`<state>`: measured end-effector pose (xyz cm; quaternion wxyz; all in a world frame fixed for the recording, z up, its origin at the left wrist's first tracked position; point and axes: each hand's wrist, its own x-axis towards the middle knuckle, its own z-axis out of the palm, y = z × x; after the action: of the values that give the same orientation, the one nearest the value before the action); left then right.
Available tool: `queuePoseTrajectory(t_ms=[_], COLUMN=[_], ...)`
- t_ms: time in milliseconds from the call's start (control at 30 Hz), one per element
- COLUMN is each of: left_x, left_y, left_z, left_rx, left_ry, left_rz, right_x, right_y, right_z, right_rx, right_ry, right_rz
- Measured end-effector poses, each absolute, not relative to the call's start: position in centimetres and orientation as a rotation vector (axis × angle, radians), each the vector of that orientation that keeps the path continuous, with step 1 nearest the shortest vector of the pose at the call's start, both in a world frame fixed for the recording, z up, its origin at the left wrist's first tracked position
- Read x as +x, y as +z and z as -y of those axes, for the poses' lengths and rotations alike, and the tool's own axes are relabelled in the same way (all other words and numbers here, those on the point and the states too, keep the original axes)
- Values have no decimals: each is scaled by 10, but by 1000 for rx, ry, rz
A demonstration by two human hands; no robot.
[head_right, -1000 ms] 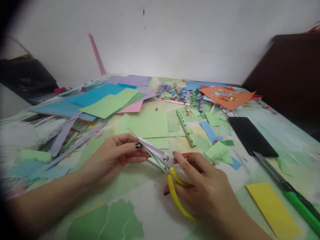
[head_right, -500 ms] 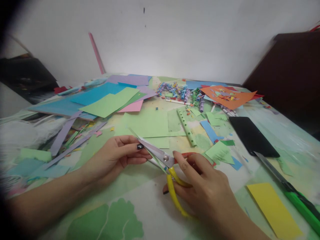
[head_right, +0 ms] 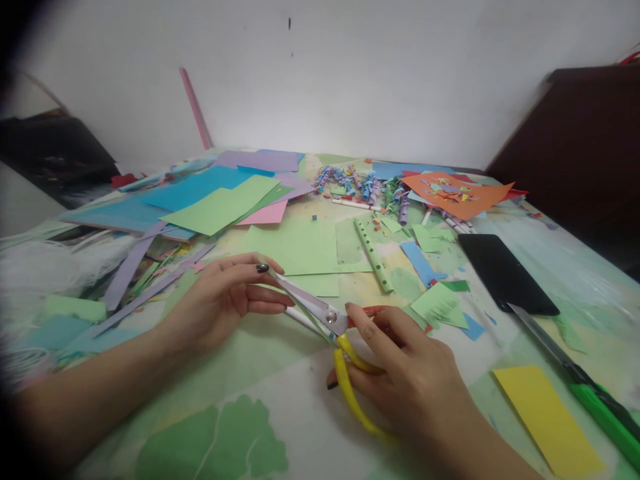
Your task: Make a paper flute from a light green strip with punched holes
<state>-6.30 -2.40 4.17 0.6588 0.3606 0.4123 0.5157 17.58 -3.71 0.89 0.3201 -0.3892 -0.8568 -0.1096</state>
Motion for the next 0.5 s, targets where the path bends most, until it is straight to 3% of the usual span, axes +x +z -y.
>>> queuePoseTrajectory(t_ms=[500], left_x=[-63], left_y=[41], left_z=[22], left_rx=[737], left_ry=[1164], left_rz=[-993], right_x=[177], right_y=[7], right_z=[35], right_rx=[-1054], right_ry=[-304], right_rz=[2219])
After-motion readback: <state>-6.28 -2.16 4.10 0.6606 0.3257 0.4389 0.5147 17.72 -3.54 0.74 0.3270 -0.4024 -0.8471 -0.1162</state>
